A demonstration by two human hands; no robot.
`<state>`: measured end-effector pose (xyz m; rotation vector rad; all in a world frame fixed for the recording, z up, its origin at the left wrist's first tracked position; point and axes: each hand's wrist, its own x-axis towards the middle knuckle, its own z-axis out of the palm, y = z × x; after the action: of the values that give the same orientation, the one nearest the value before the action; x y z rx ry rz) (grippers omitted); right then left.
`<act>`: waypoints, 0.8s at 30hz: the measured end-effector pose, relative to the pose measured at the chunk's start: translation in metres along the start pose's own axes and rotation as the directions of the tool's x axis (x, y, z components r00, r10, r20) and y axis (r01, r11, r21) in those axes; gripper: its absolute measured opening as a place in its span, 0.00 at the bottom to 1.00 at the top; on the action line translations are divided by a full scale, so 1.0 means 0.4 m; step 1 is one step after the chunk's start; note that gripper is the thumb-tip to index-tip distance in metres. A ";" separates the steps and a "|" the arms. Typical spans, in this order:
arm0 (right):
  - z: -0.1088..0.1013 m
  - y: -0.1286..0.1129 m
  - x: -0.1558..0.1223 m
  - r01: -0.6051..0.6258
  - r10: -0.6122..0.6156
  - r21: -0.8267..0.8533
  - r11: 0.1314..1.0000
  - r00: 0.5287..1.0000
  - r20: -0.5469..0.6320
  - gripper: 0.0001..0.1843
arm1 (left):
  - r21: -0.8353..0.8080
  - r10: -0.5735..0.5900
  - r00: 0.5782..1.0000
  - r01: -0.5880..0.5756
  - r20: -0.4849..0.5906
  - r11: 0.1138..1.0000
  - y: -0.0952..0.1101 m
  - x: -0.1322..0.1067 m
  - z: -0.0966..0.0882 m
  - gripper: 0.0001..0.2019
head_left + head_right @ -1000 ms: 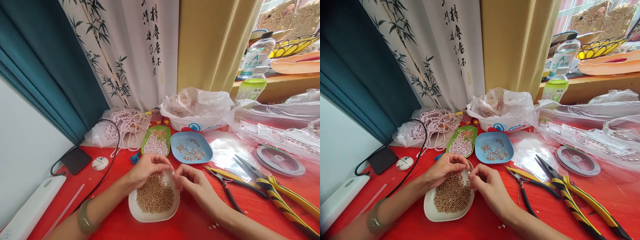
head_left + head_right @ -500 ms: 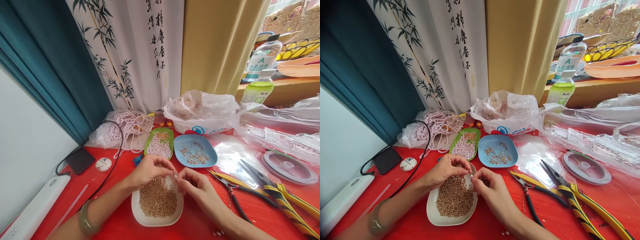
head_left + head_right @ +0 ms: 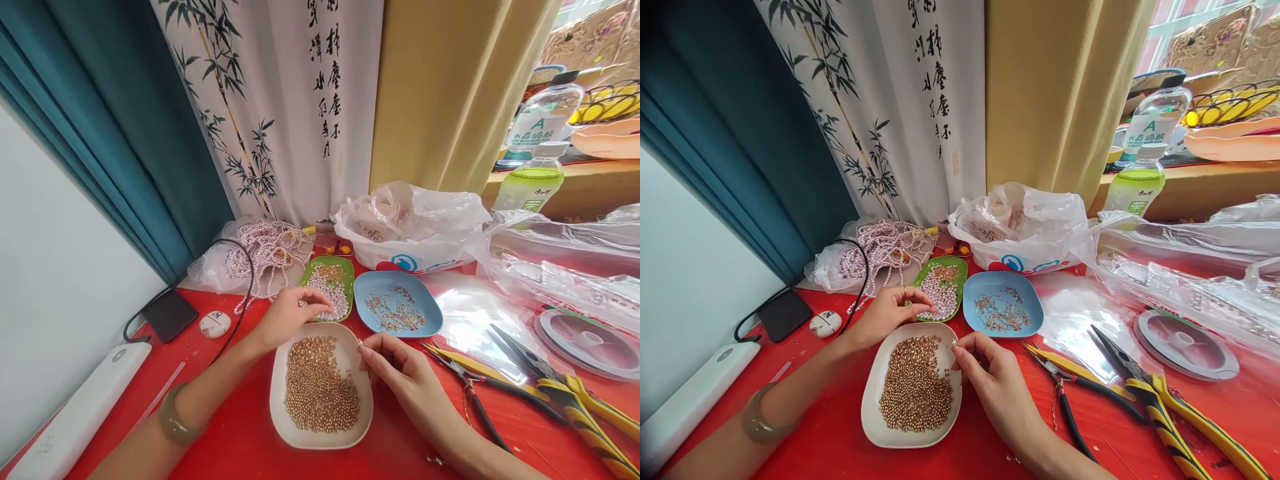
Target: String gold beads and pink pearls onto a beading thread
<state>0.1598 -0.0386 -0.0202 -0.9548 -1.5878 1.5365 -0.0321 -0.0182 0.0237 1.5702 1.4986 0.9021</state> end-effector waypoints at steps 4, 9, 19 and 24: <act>0.001 0.006 0.003 0.005 -0.005 0.000 1.000 1.000 -0.009 0.12 | 0.185 0.100 0.994 -0.091 -0.039 0.978 -0.014 0.026 -0.019 0.06; 0.000 0.012 0.004 -0.005 0.005 -0.005 1.000 1.000 -0.021 0.12 | 0.510 0.256 0.961 -0.274 0.106 0.815 -0.024 0.051 -0.001 0.07; 0.000 0.009 0.008 -0.006 0.006 -0.021 1.000 1.000 -0.014 0.11 | 0.662 0.180 0.954 -0.296 0.240 0.689 -0.031 0.086 0.007 0.08; 0.001 0.002 0.003 -0.017 0.016 -0.019 1.000 0.999 -0.033 0.12 | 0.588 0.219 0.967 -0.255 0.132 0.768 -0.038 0.087 0.011 0.06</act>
<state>0.1589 -0.0377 -0.0211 -1.0011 -1.5781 1.5118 -0.0329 0.0165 0.0076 2.2705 1.6668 0.5142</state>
